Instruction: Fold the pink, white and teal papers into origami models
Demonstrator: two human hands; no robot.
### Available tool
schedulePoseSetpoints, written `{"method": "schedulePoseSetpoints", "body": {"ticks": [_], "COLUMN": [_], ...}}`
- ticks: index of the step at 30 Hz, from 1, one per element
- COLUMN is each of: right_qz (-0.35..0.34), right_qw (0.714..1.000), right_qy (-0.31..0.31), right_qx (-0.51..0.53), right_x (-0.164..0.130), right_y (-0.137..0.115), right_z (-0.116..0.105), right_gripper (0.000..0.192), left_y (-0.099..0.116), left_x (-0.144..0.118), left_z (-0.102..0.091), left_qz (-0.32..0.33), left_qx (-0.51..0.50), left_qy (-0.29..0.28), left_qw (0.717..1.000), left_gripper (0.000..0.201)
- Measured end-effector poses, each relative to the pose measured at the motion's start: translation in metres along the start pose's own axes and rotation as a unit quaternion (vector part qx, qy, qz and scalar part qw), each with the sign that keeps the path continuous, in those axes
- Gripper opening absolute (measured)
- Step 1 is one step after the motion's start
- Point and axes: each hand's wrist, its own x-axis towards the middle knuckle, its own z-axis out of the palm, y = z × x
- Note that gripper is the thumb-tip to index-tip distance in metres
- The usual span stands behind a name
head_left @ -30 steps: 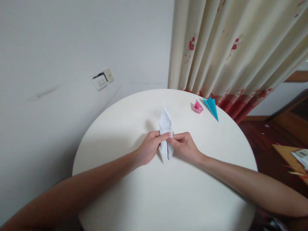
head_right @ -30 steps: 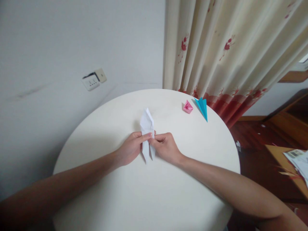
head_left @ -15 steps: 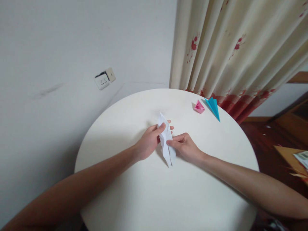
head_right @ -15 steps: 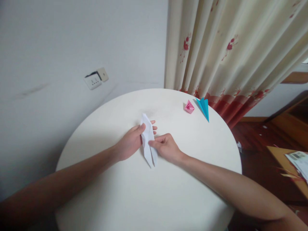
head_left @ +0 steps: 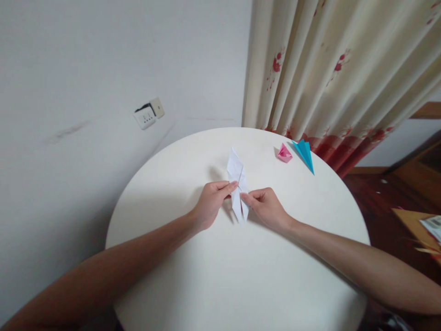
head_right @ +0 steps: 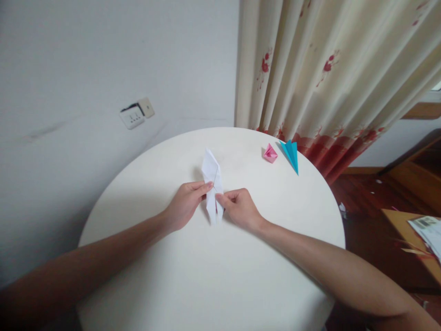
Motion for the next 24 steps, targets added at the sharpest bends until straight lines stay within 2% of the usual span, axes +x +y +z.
{"method": "schedulePoseSetpoints", "body": {"ticks": [3, 8, 10, 12, 16, 20, 24], "right_qz": [-0.014, 0.005, -0.002, -0.017, -0.038, -0.042, -0.066], "right_qw": [0.999, 0.997, 0.999, 0.998, 0.997, 0.993, 0.990], "right_qy": [-0.022, -0.067, -0.016, 0.047, 0.068, 0.103, 0.124], "right_qx": [-0.029, -0.045, -0.043, -0.033, 0.015, 0.037, 0.006], "right_x": [-0.003, -0.006, -0.003, 0.001, 0.007, 0.006, 0.003], "right_y": [-0.002, -0.004, -0.006, -0.009, -0.012, -0.009, -0.010], "right_z": [0.000, -0.005, -0.009, -0.011, -0.011, -0.007, -0.005], "right_gripper": [0.049, 0.046, 0.049, 0.049, 0.039, 0.037, 0.036], "left_y": [0.000, -0.006, -0.007, -0.006, -0.002, -0.001, -0.004], "left_x": [0.001, 0.008, 0.009, 0.007, -0.001, -0.003, -0.001], "left_z": [-0.001, -0.006, -0.007, -0.006, 0.001, 0.005, 0.006], "left_qz": [0.002, 0.038, 0.038, 0.033, 0.048, 0.082, 0.090], "left_qx": [-0.012, -0.001, 0.006, 0.024, 0.097, 0.117, 0.075], "left_qy": [0.012, 0.089, 0.081, 0.045, -0.012, -0.009, 0.034], "left_qw": [1.000, 0.995, 0.996, 0.998, 0.994, 0.990, 0.993], "left_gripper": [0.032, 0.032, 0.033, 0.033, 0.033, 0.024, 0.032]}}
